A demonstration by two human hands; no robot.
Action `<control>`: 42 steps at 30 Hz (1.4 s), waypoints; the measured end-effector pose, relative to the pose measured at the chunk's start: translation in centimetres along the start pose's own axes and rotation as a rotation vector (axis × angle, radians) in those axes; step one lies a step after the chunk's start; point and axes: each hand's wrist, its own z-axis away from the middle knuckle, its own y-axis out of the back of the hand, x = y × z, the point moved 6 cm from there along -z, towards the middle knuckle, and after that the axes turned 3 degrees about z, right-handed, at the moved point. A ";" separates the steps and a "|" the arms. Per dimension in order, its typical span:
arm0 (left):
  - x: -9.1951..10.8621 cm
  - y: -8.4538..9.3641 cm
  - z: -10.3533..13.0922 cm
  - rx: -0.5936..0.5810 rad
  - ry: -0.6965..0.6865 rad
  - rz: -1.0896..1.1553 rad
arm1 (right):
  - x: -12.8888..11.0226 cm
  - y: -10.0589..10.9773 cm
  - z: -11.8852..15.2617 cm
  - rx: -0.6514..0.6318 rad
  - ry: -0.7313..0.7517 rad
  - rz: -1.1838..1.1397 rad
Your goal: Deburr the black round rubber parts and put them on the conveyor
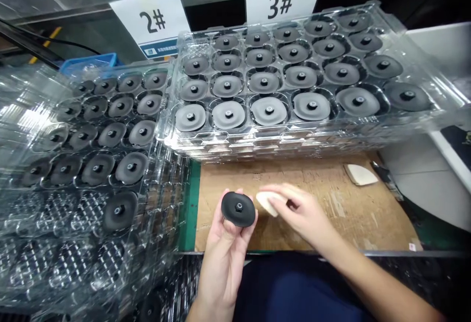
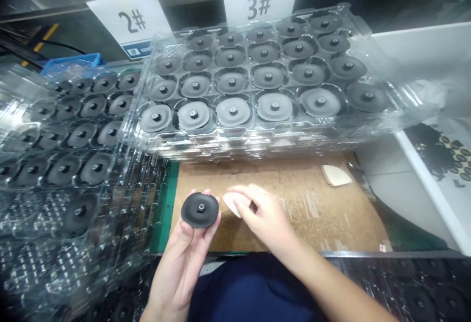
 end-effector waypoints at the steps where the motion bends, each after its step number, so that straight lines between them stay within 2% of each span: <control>1: -0.1 -0.3 0.1 -0.008 -0.011 -0.026 | -1.5 1.2 -0.4 0.060 0.014 -0.027; 2: -0.3 -0.6 0.3 -0.017 -0.005 -0.055 | -3.2 2.3 -0.5 0.131 0.076 -0.077; 4: -0.9 -1.3 0.8 -0.038 0.034 -0.099 | -6.6 3.4 -0.2 0.164 0.243 -0.118; 6: -1.1 -1.8 1.3 -0.042 0.049 -0.127 | -8.6 3.3 0.5 0.059 0.341 -0.104; 8: -0.9 -2.1 1.6 -0.032 -0.008 -0.154 | -9.1 3.0 0.8 -0.043 0.353 -0.063; 9: -0.9 -2.4 1.7 -0.036 -0.030 -0.177 | -9.1 3.1 0.8 -0.044 0.358 -0.048; 13: -1.1 -3.9 2.0 -0.058 -0.014 -0.250 | -8.8 4.4 1.4 0.185 0.441 -0.059; 17: -0.3 -4.1 2.5 0.089 -0.072 -0.253 | -8.6 4.4 2.7 0.177 0.448 -0.167; 18: -0.3 -4.3 2.6 0.087 -0.071 -0.254 | -8.5 4.6 2.8 0.190 0.433 -0.179; 21: -1.1 -5.3 2.9 -0.017 -0.028 -0.286 | -8.6 5.4 2.6 0.253 0.407 -0.156; 23: -1.4 -5.4 3.0 -0.008 -0.010 -0.306 | -8.6 5.7 2.7 0.285 0.426 -0.132; 27: -1.6 -4.8 2.8 0.088 0.020 -0.292 | -8.0 5.5 3.5 0.248 0.455 -0.153; 29: -2.0 -5.1 2.7 0.062 0.014 -0.285 | -7.8 5.6 3.1 0.229 0.443 -0.120; 33: -3.0 -6.0 2.6 -0.064 0.054 -0.275 | -8.1 6.6 2.3 0.294 0.436 -0.043; 36: -2.9 -5.6 2.3 -0.049 0.092 -0.268 | -7.6 6.7 3.6 0.269 0.483 -0.056; 40: -2.1 -5.4 2.0 0.004 0.040 -0.224 | -4.9 6.8 4.8 0.162 0.330 -0.026; 42: -2.1 -6.0 2.1 0.019 0.013 -0.207 | -4.4 7.5 5.0 0.197 0.274 0.002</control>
